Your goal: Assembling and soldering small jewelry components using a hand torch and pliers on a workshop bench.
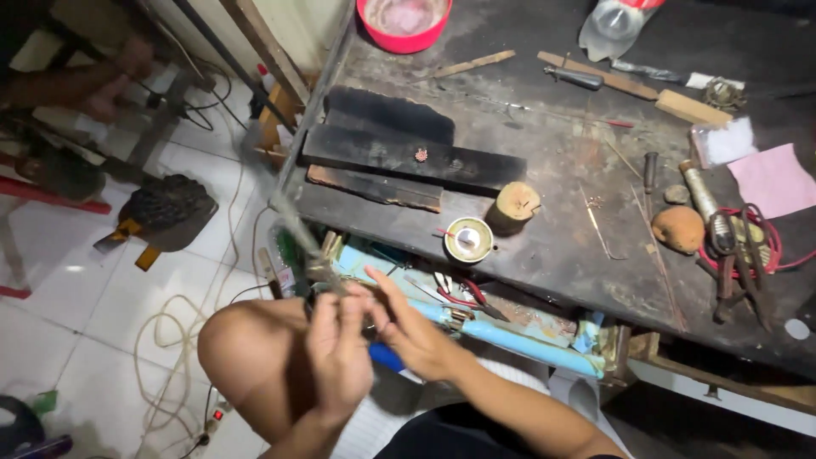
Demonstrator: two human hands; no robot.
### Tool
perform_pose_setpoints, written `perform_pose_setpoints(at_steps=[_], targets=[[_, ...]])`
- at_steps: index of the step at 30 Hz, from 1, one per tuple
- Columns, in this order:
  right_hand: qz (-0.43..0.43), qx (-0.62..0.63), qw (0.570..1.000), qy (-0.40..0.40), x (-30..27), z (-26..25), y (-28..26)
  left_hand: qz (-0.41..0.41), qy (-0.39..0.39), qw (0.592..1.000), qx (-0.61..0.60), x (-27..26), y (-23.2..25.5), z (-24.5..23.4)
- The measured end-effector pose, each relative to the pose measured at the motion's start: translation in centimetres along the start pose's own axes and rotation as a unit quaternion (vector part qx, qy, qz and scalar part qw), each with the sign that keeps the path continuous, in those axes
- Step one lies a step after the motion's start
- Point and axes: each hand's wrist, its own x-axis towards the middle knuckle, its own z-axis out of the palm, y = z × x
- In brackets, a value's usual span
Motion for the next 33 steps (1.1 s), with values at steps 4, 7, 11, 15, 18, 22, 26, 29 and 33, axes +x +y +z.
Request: perform_pose_setpoints(at_steps=[4,7,11,15,18,22,26,29,33], targets=[[-0.035,0.041,0.989,0.135,0.0,0.9,2.8,0.036,-0.021,0.974,0.222,2.7,-0.4,0.6],[-0.013,0.108,0.98,0.169,-3.2,-0.2,5.6,0.136,-0.117,0.941,0.287,5.6,-1.9,-1.4],[0.004,0.157,0.964,0.215,-6.9,-1.4,4.7,0.17,-0.282,0.792,0.514,10.3,-7.0,-5.0],[0.009,0.131,0.961,0.242,-7.6,-2.9,4.9,0.049,-0.331,0.708,0.622,12.4,-10.0,-4.8],[0.019,0.103,0.965,0.24,-6.4,-4.3,3.9,0.038,-0.269,0.673,0.688,12.9,-11.0,-3.6],[0.021,0.085,0.972,0.217,-6.2,-4.7,4.4,0.012,-0.263,0.667,0.697,12.6,-12.2,-4.4],[0.035,0.013,0.967,0.251,-5.9,-4.8,4.0,-0.042,-0.267,0.707,0.654,11.9,-8.4,-4.9],[0.043,0.04,0.967,0.248,-6.2,-3.7,2.5,-0.004,-0.261,0.824,0.503,10.1,-4.4,-3.8],[0.004,0.112,0.964,0.239,-6.5,-2.3,1.7,0.072,-0.223,0.958,0.168,10.1,-4.1,-1.2]])
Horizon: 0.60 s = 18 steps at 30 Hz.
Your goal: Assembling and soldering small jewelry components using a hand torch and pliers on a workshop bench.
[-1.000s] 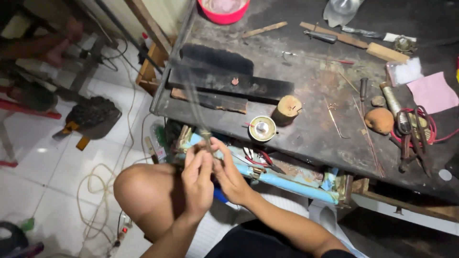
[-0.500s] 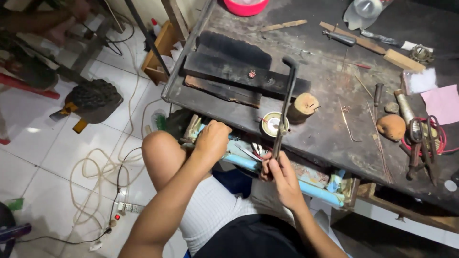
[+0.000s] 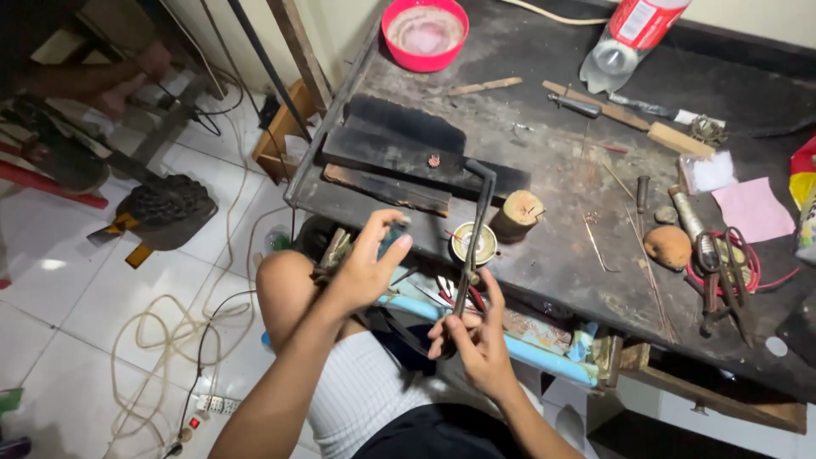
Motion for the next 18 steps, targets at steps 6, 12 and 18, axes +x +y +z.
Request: perform_pose_setpoints(at_steps=[6,12,18], targets=[[-0.027,-0.012,0.998,-0.053,-0.6,-0.7,1.0,-0.232,-0.029,0.894,-0.382,3.8,3.8,3.5],[-0.019,-0.023,0.996,-0.079,-1.1,-0.9,1.7,-0.367,0.014,0.811,-0.456,6.7,2.8,5.6],[-0.007,-0.075,0.992,-0.102,-0.8,-0.2,1.3,-0.376,0.033,0.808,-0.453,7.0,2.2,6.3]])
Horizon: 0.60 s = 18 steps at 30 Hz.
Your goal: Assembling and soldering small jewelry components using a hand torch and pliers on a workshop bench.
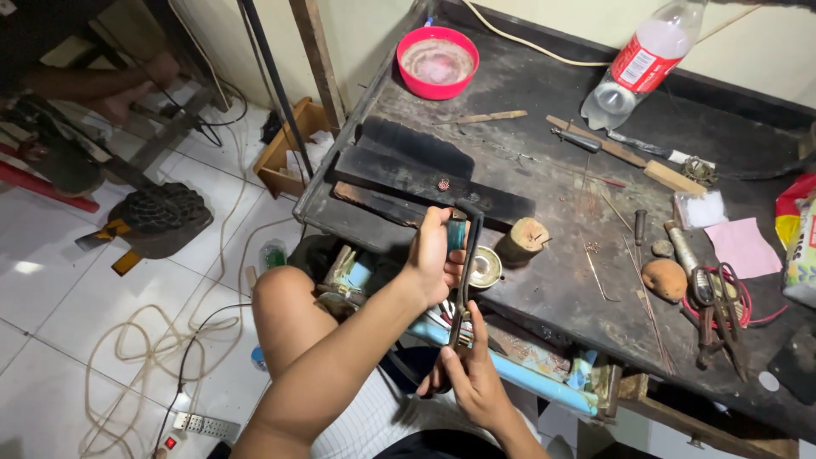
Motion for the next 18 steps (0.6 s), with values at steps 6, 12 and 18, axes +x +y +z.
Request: perform_pose_setpoints(at_steps=[6,12,18], targets=[[0.013,0.023,1.0,0.015,0.7,0.9,-0.4,0.047,0.023,0.998,0.022,-1.6,-0.4,-1.1],[0.0,0.026,1.0,0.004,1.2,1.2,-0.1,0.038,0.003,0.999,0.02,-1.4,0.2,-3.0],[0.03,-0.038,0.998,0.04,2.0,2.3,-1.8,0.216,0.09,0.903,0.359,-2.1,-0.1,-3.4]])
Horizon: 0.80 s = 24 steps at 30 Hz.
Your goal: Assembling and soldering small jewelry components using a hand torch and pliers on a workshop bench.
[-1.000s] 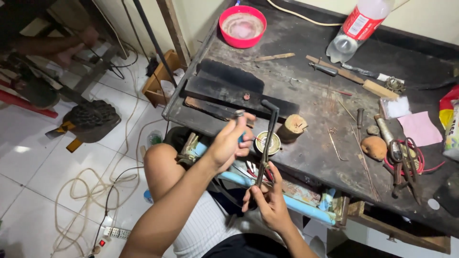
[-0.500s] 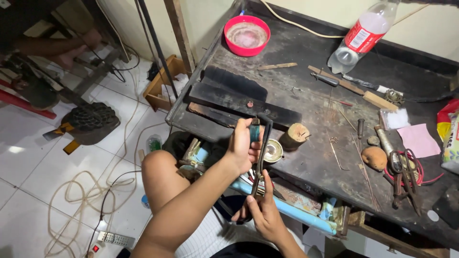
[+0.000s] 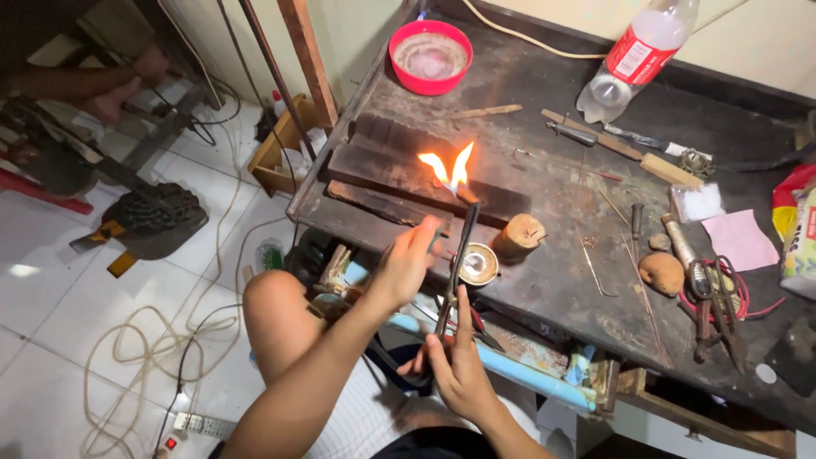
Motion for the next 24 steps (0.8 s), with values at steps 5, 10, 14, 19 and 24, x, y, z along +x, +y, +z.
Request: perform_pose_setpoints(at_steps=[5,10,14,19,24], targets=[[-0.014,-0.048,0.998,0.033,0.7,0.7,-0.5,0.243,0.17,0.851,0.433,-7.7,-1.9,-2.4],[-0.01,-0.17,0.984,0.043,1.1,2.4,0.5,0.301,0.115,0.882,0.345,-11.6,-1.5,-1.4],[-0.042,-0.163,0.986,-0.001,1.7,2.8,-0.6,0.229,0.122,0.935,0.243,-10.8,-0.8,-1.2],[0.044,-0.111,0.989,-0.084,1.0,-1.8,-4.0,0.196,0.151,0.955,0.164,-10.0,-0.4,-2.5],[0.08,-0.071,0.994,0.029,0.1,-7.2,-2.0,0.168,0.092,0.981,0.038,-11.0,-1.3,-1.9]])
